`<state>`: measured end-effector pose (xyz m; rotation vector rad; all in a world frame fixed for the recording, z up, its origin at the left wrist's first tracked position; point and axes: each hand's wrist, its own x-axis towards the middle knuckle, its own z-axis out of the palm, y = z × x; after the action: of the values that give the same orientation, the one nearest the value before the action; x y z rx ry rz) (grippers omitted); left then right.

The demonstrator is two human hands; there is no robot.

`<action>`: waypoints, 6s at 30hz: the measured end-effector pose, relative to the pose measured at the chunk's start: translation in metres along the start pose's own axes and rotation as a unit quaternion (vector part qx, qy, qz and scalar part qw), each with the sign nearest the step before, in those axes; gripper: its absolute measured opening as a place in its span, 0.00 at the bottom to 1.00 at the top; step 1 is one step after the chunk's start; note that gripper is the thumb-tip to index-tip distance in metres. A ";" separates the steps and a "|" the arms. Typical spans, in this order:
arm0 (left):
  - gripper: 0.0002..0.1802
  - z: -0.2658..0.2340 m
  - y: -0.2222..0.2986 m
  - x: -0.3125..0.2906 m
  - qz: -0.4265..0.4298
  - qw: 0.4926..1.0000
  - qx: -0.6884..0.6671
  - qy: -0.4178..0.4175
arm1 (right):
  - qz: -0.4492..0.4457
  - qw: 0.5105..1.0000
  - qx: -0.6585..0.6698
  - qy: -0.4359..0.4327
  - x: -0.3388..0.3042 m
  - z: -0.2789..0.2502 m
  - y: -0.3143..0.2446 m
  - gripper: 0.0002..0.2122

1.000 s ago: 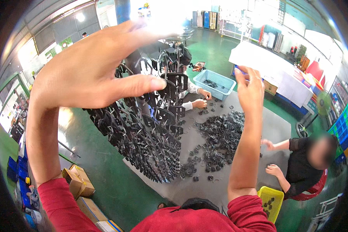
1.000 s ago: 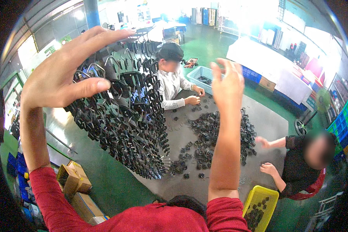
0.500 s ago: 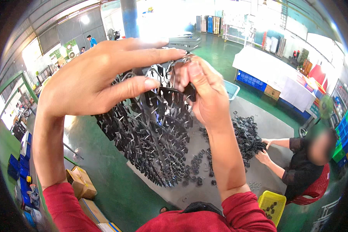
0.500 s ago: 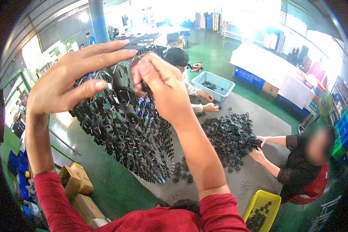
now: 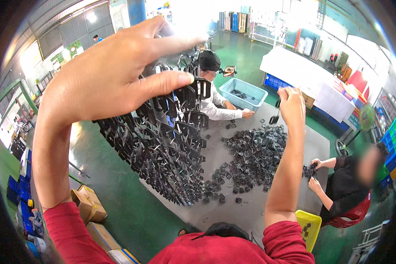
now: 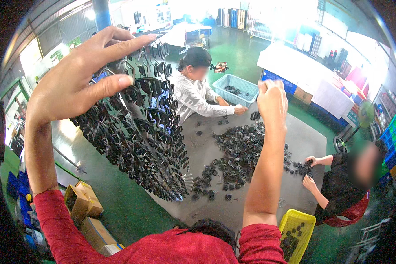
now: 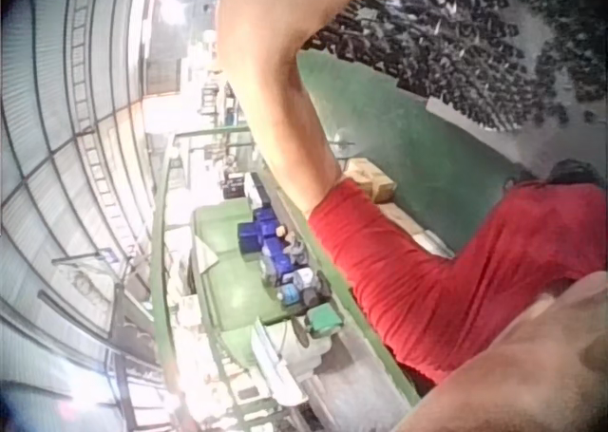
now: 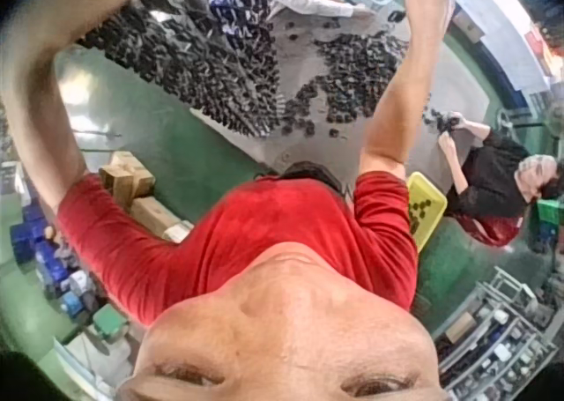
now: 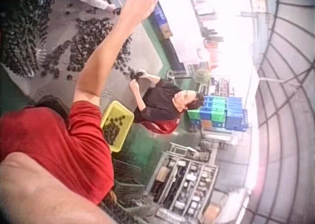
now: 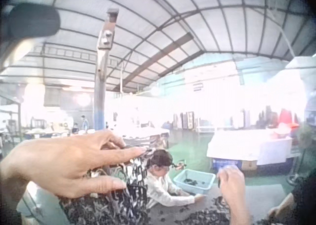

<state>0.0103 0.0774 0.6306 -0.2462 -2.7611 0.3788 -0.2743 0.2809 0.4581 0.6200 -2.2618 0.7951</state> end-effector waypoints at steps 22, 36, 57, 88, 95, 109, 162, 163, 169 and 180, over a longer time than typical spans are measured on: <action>0.33 -0.006 -0.009 -0.018 0.035 0.999 -0.040 -0.001 | -0.149 0.694 0.703 -0.053 -0.034 -0.022 -0.181 0.11; 0.38 -0.003 -0.007 -0.003 -0.015 1.000 -0.018 -0.007 | -0.023 0.992 0.056 0.111 0.009 -0.002 -0.041 0.12; 0.31 -0.002 -0.008 0.001 0.038 0.998 -0.053 0.011 | -0.140 0.846 0.498 0.130 -0.031 -0.016 -0.161 0.10; 0.30 -0.006 -0.004 -0.004 0.009 1.000 -0.020 -0.013 | -0.120 0.899 0.394 0.149 -0.028 -0.025 -0.142 0.11; 0.38 -0.007 0.000 0.002 -0.012 0.999 -0.032 -0.023 | -0.023 0.982 0.046 0.183 0.007 -0.026 -0.070 0.13; 0.40 -0.009 -0.014 -0.014 0.075 0.995 -0.065 -0.022 | -0.216 0.301 0.845 -0.386 -0.001 0.003 -0.166 0.14; 0.31 -0.002 0.002 0.008 0.041 0.999 -0.031 -0.002 | -0.052 0.858 0.496 0.122 -0.028 -0.021 -0.128 0.10; 0.31 -0.002 0.002 0.009 0.038 0.999 -0.027 -0.003 | -0.087 0.898 0.404 0.152 -0.021 -0.020 -0.114 0.09; 0.34 -0.004 -0.004 0.006 0.026 0.999 -0.041 -0.008 | 0.117 0.987 -0.045 0.103 0.010 -0.012 -0.033 0.16; 0.42 -0.014 -0.018 0.004 0.094 0.985 -0.133 -0.055 | -0.134 0.482 0.817 -0.287 -0.011 -0.015 -0.156 0.17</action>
<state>0.0097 0.0642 0.6498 -0.5708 -2.9034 0.0696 -0.1662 0.1839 0.5170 2.1840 -0.8635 2.7709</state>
